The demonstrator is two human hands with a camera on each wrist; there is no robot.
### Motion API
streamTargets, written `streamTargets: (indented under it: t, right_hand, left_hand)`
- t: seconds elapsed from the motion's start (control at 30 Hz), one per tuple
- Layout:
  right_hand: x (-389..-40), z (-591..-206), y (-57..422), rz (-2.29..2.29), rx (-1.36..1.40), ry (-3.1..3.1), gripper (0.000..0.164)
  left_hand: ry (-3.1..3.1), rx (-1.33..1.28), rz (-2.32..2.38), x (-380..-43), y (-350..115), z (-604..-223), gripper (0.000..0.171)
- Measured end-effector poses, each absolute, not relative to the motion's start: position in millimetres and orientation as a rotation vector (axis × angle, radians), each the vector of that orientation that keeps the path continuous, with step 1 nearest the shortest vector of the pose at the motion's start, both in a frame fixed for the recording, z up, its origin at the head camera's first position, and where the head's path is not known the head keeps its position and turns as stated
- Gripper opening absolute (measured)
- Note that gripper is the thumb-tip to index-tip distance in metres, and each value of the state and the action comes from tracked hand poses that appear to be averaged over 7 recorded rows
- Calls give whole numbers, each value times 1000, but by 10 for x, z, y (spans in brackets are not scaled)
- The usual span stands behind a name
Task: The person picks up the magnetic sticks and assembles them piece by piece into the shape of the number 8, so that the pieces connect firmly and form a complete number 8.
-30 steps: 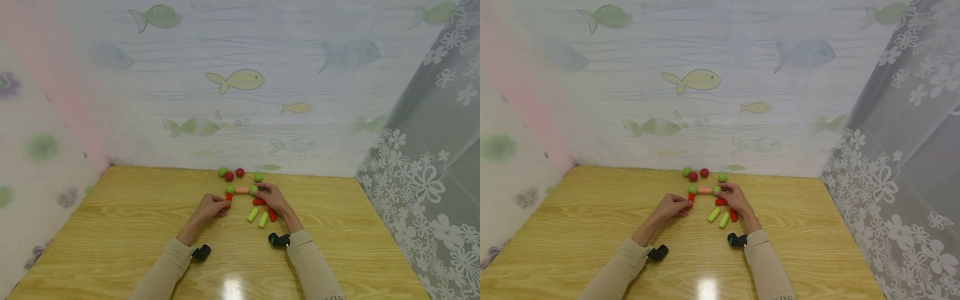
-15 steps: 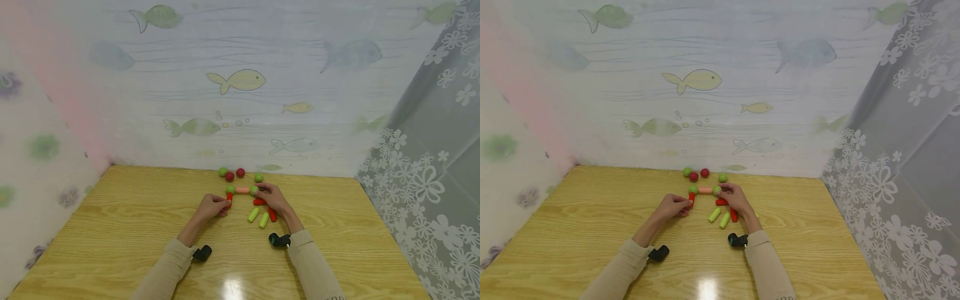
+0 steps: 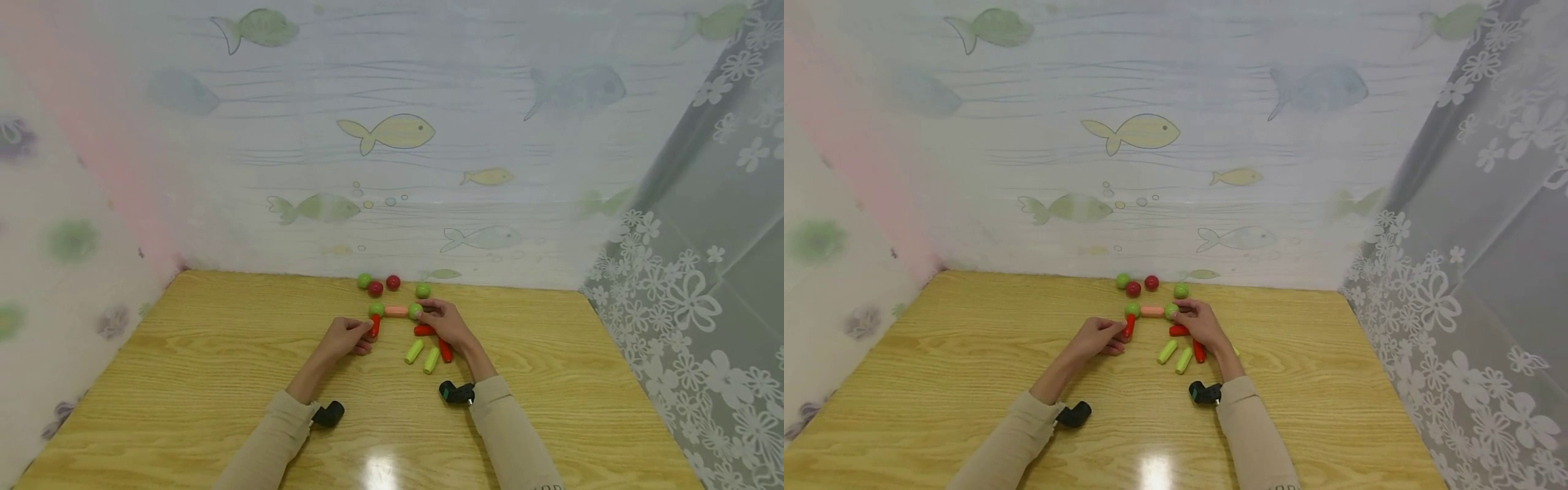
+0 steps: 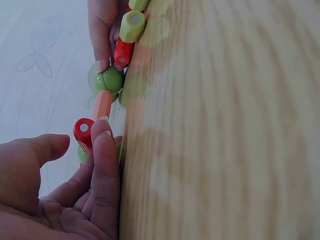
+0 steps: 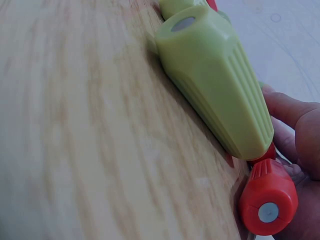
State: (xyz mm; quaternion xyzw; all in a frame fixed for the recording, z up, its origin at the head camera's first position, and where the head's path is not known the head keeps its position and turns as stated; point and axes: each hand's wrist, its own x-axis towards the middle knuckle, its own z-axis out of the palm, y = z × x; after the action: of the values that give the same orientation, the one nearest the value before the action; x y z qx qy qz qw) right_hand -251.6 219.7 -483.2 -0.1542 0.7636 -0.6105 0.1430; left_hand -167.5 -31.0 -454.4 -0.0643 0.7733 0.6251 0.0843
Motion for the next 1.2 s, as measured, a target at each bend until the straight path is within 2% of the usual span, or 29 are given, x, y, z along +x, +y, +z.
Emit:
streamTargets:
  t: [0.2,0.37,0.6,1.2]
  right_hand:
    - [-2536,-4824,2212,-1753,-460,2177,43]
    - [-2391,-4591,2221,-1745,-478,2172,41]
    - [-2523,-4833,2222,-1768,-448,2184,42]
    - [-2515,-4786,2193,-1736,-425,2192,44]
  left_hand:
    - [2300,-176,1865,-1679,-326,-4553,33]
    - [2296,-158,1863,-1671,-340,-4552,35]
    - [2255,-141,1876,-1655,-377,-4524,34]
    - [2267,-135,1935,-1712,-527,-4525,33]
